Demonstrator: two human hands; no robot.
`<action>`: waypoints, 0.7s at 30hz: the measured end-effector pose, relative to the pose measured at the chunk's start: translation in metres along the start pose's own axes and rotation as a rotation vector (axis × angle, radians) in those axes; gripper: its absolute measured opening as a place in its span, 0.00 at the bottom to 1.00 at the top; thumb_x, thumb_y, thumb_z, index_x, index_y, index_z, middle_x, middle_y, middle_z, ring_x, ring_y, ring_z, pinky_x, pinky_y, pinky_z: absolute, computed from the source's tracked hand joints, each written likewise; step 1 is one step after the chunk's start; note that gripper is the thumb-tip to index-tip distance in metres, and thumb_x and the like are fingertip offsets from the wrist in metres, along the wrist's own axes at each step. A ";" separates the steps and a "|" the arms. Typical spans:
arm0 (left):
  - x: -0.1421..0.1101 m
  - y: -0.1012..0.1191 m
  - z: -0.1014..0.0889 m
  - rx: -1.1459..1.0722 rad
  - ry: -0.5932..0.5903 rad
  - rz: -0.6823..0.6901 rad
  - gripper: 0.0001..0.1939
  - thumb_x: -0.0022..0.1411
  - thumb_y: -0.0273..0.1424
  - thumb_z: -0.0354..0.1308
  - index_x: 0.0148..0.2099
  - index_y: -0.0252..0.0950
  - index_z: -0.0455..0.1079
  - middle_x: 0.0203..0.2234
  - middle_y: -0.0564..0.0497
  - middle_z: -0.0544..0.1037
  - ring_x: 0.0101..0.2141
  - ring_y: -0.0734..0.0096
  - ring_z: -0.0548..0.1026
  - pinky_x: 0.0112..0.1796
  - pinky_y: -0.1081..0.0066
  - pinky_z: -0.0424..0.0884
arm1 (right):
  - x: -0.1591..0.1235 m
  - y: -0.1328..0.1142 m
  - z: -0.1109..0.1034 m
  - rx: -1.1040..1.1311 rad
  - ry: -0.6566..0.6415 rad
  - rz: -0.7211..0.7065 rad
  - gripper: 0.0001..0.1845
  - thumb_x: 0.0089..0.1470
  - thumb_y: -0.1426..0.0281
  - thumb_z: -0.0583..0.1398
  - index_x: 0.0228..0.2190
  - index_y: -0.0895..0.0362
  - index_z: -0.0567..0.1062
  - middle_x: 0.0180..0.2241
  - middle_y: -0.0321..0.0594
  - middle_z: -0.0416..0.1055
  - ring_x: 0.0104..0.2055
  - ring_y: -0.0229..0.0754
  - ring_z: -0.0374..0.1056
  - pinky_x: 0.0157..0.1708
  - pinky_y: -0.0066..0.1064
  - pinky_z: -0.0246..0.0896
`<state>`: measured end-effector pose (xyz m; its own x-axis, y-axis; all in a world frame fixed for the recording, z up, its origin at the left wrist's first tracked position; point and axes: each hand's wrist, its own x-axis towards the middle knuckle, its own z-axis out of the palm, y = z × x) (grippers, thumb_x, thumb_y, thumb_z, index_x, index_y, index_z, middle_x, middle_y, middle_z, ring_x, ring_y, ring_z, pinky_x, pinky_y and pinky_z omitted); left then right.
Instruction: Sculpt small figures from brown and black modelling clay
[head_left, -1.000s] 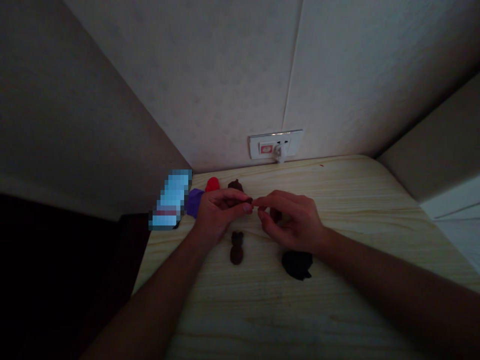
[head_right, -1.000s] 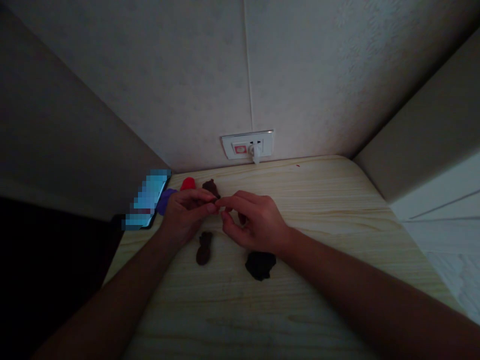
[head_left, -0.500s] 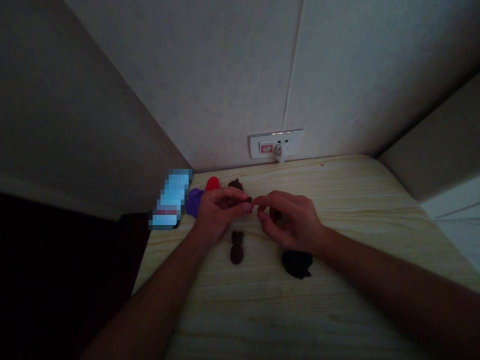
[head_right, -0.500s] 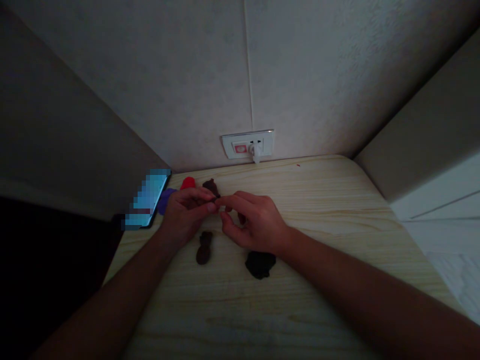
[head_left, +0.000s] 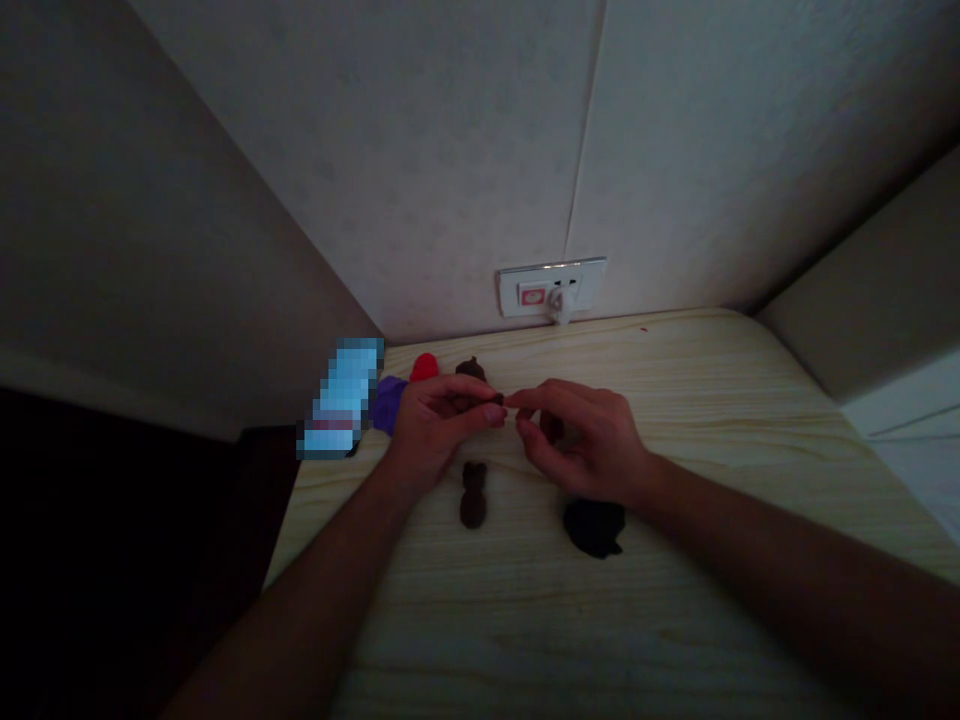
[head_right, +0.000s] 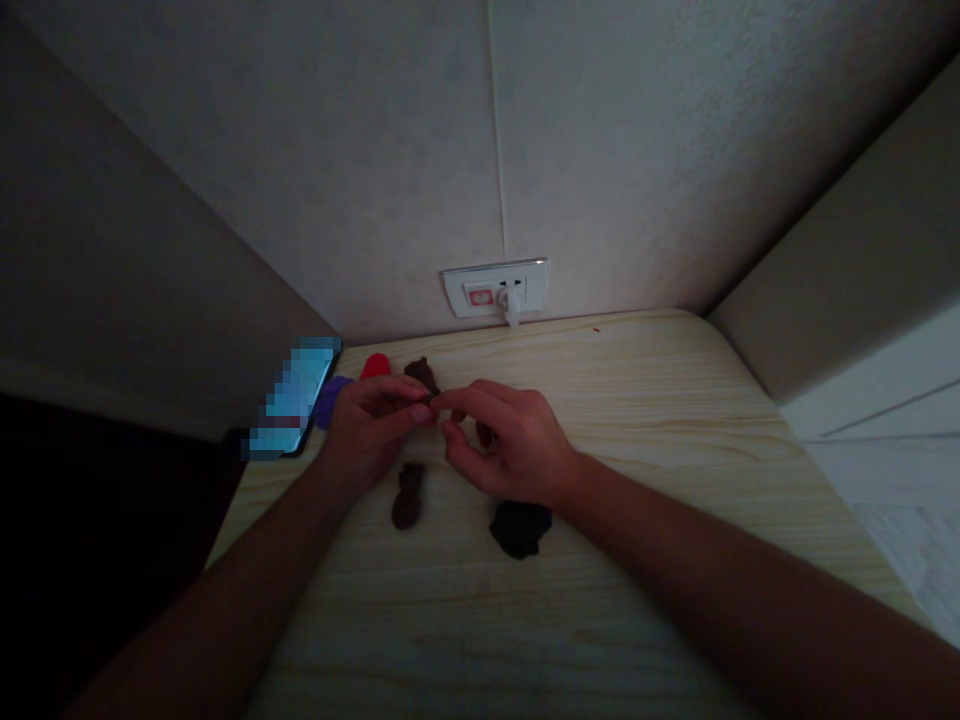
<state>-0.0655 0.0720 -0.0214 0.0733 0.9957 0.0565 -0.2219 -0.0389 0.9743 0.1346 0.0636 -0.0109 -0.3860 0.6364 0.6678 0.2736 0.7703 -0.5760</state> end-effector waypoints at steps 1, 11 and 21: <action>0.000 0.000 0.000 -0.002 0.000 -0.005 0.12 0.41 0.29 0.79 0.31 0.38 0.82 0.29 0.50 0.84 0.30 0.70 0.82 0.33 0.73 0.80 | 0.000 0.000 0.000 -0.001 0.002 0.001 0.10 0.58 0.74 0.61 0.42 0.58 0.77 0.27 0.35 0.73 0.22 0.32 0.67 0.24 0.24 0.64; -0.001 0.001 0.001 -0.041 0.001 -0.029 0.12 0.42 0.28 0.79 0.32 0.38 0.83 0.28 0.50 0.86 0.27 0.71 0.82 0.32 0.75 0.80 | -0.001 0.001 0.001 0.015 0.014 -0.002 0.10 0.58 0.74 0.61 0.43 0.59 0.78 0.28 0.36 0.75 0.22 0.33 0.68 0.25 0.25 0.66; 0.000 0.002 0.002 -0.060 -0.015 -0.015 0.12 0.43 0.27 0.79 0.32 0.38 0.83 0.28 0.50 0.85 0.27 0.71 0.83 0.32 0.76 0.81 | -0.001 0.003 0.001 0.036 0.010 0.012 0.11 0.58 0.74 0.61 0.43 0.58 0.77 0.28 0.35 0.74 0.22 0.33 0.68 0.25 0.25 0.65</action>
<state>-0.0640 0.0714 -0.0187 0.0914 0.9948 0.0455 -0.2787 -0.0183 0.9602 0.1348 0.0653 -0.0145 -0.3740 0.6460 0.6654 0.2459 0.7609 -0.6005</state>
